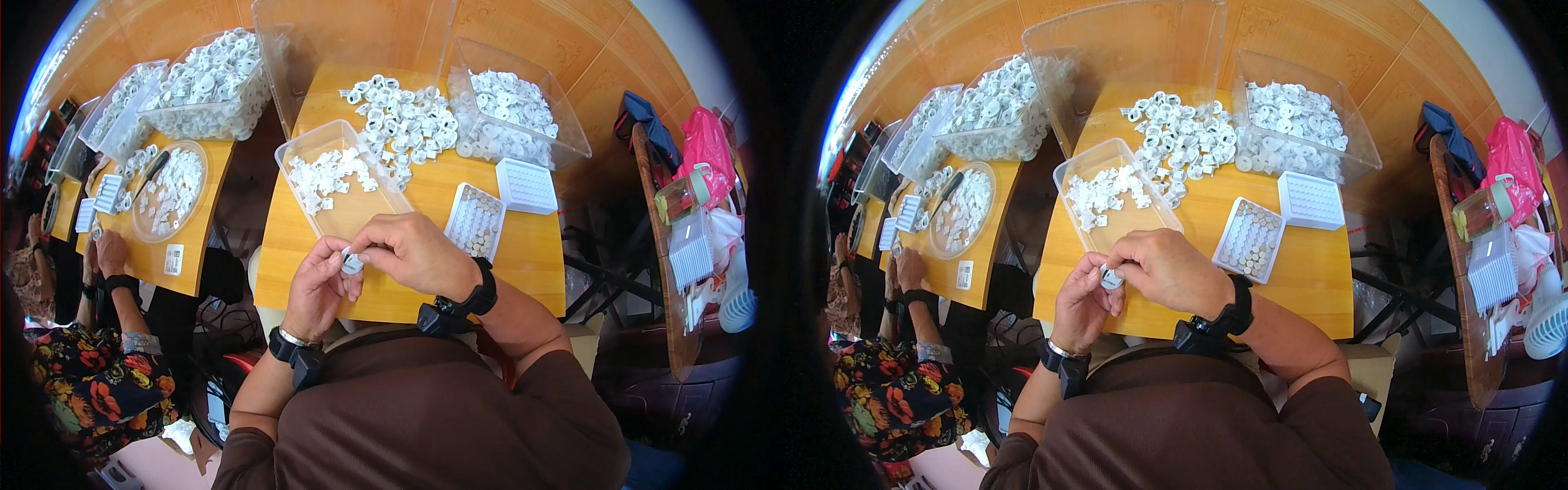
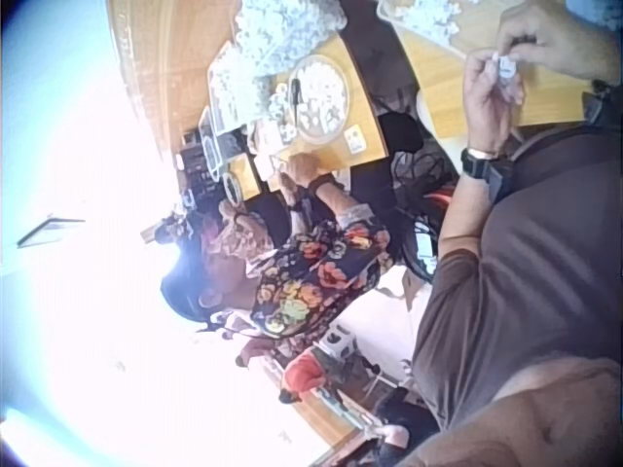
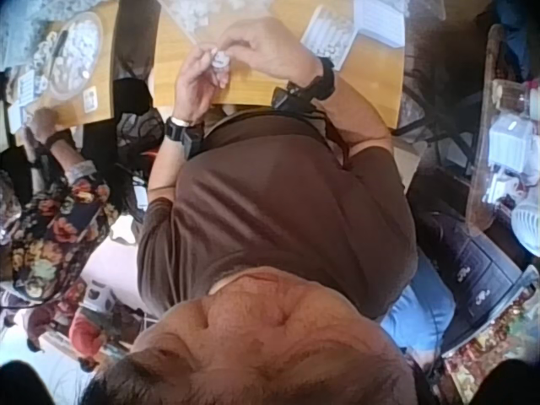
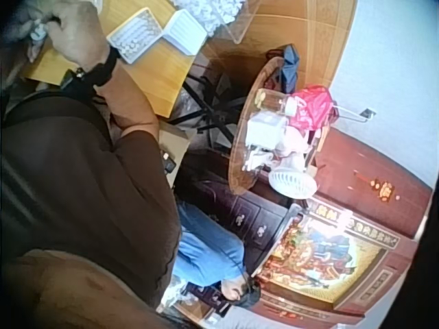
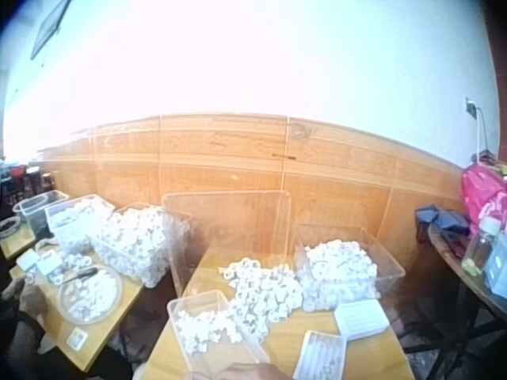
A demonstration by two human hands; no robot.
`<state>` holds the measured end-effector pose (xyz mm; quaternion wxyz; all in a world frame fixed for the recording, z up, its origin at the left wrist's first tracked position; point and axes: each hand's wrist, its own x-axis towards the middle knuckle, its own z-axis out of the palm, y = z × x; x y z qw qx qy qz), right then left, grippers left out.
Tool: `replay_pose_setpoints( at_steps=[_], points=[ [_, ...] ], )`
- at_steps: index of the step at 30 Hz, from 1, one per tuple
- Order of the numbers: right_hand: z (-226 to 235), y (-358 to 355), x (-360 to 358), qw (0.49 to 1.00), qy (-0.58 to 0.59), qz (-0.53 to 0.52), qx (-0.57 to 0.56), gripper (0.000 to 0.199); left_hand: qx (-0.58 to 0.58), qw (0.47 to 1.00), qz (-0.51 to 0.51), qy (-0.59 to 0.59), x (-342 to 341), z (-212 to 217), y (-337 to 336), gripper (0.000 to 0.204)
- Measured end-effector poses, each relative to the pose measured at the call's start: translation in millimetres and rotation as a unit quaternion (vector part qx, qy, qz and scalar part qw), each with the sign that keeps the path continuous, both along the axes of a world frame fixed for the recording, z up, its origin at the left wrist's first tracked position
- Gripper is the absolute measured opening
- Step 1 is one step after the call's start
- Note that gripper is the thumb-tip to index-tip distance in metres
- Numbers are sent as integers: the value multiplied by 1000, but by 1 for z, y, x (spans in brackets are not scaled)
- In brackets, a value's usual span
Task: Inspecting and sorting small white plastic or rubber manufacturing components into a grid-based tray.
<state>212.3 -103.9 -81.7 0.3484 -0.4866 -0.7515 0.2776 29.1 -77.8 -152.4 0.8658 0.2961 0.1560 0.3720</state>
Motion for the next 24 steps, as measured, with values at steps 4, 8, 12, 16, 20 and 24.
replay_pose_setpoints(
  at_steps=[4, 8, 12, 16, 20, 24],
  points=[
    [0, -1, -2, 1000, -6, -3, -1, 10, 0, 1000, 3, -5, 1, -1, -1, 19],
    [-3, -1, -1, 1000, 5, -7, 1, 9, 0, 1000, 4, -5, 2, -1, -1, 19],
    [-3, -3, -1, 1000, 16, -13, -10, 9, -9, 1000, 4, -17, 3, -1, -1, 19],
    [-3, -2, -2, 1000, 12, -11, -10, 9, -13, 1000, 4, -19, 3, -3, -1, 19],
    [-5, -2, -1, 1000, 5, -7, 7, 9, -5, 1000, -1, -14, 2, -4, -2, 19],
    [-3, -4, -4, 999, -1, -23, 27, 10, 7, 1000, 8, -3, 3, -2, -3, 20]
  ],
)
